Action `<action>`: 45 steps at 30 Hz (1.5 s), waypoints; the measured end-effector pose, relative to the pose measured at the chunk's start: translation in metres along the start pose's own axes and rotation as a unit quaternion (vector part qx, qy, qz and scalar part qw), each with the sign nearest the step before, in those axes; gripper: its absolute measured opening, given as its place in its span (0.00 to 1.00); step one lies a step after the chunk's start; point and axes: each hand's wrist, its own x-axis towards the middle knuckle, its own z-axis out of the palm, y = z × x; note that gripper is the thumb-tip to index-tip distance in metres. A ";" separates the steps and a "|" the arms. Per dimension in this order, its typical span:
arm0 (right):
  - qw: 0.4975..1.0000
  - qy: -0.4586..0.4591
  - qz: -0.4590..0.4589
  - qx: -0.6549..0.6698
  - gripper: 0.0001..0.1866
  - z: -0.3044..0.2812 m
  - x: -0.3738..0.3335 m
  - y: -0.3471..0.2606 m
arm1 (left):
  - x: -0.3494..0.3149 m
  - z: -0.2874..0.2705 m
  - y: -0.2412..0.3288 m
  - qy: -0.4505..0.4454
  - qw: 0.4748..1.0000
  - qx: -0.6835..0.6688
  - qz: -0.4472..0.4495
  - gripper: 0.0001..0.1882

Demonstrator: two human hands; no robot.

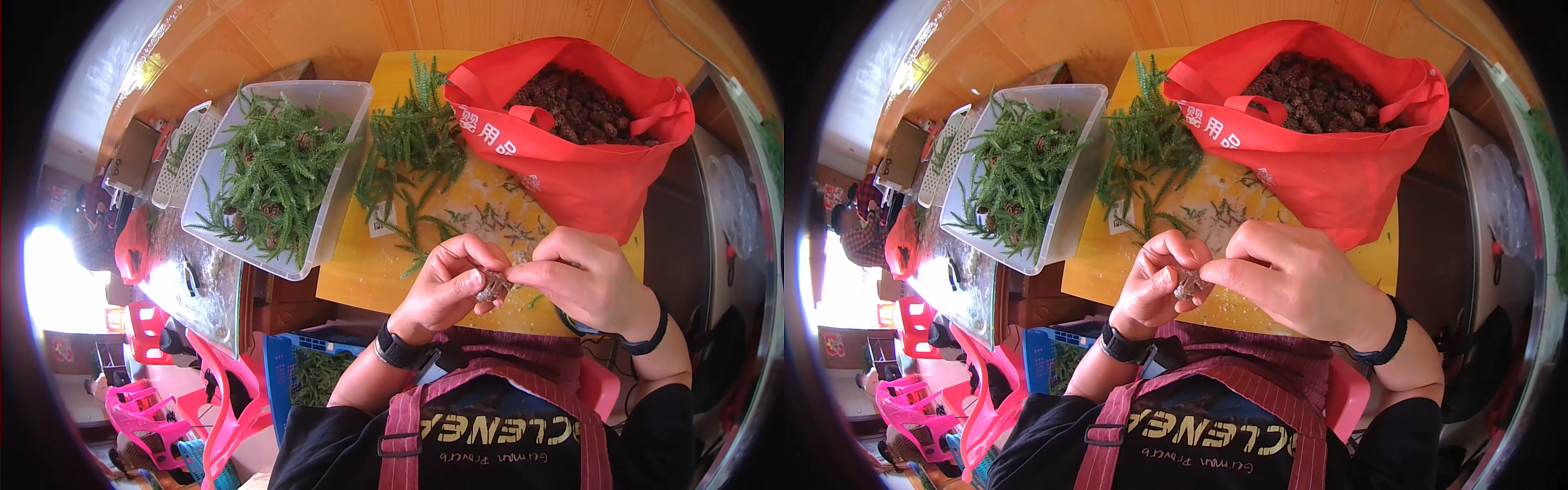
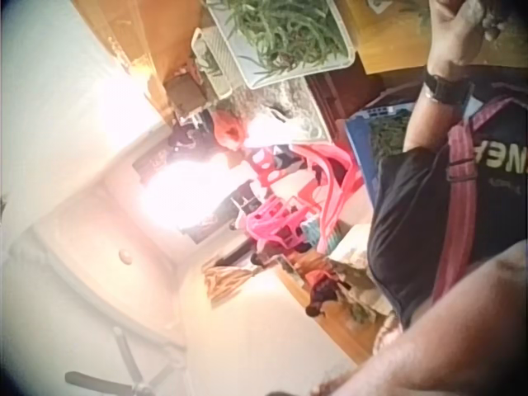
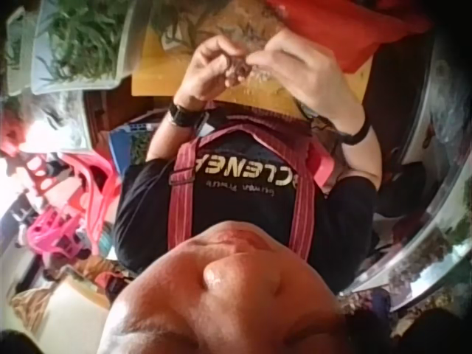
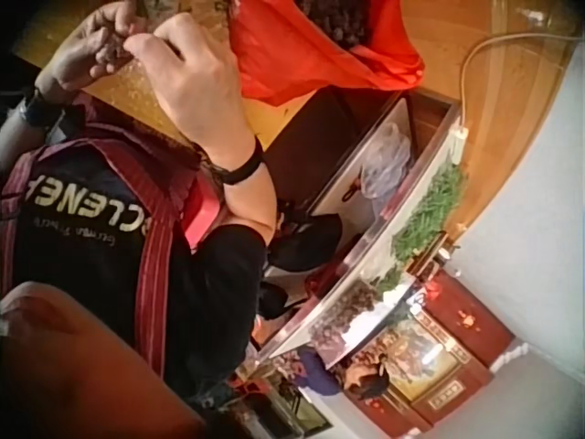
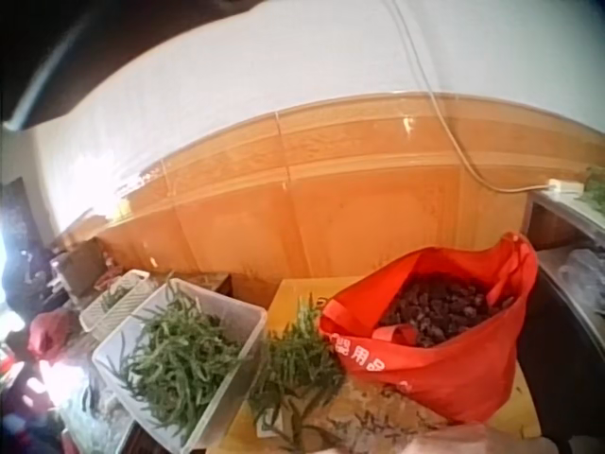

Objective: Trimming and sorting green plant-like items using scissors and hands.

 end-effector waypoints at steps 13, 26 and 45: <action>0.999 -0.026 -0.036 -0.017 0.18 -0.006 0.002 0.002 | 0.000 -0.010 0.004 -0.047 0.996 -0.055 -0.046 0.13; 0.969 -0.245 0.002 -0.043 0.30 -0.015 0.017 -0.008 | 0.000 -0.010 0.009 -0.026 0.987 -0.024 -0.155 0.09; 0.994 -0.105 -0.018 -0.029 0.06 -0.013 0.015 -0.001 | 0.004 -0.015 0.007 -0.095 0.993 -0.032 -0.066 0.11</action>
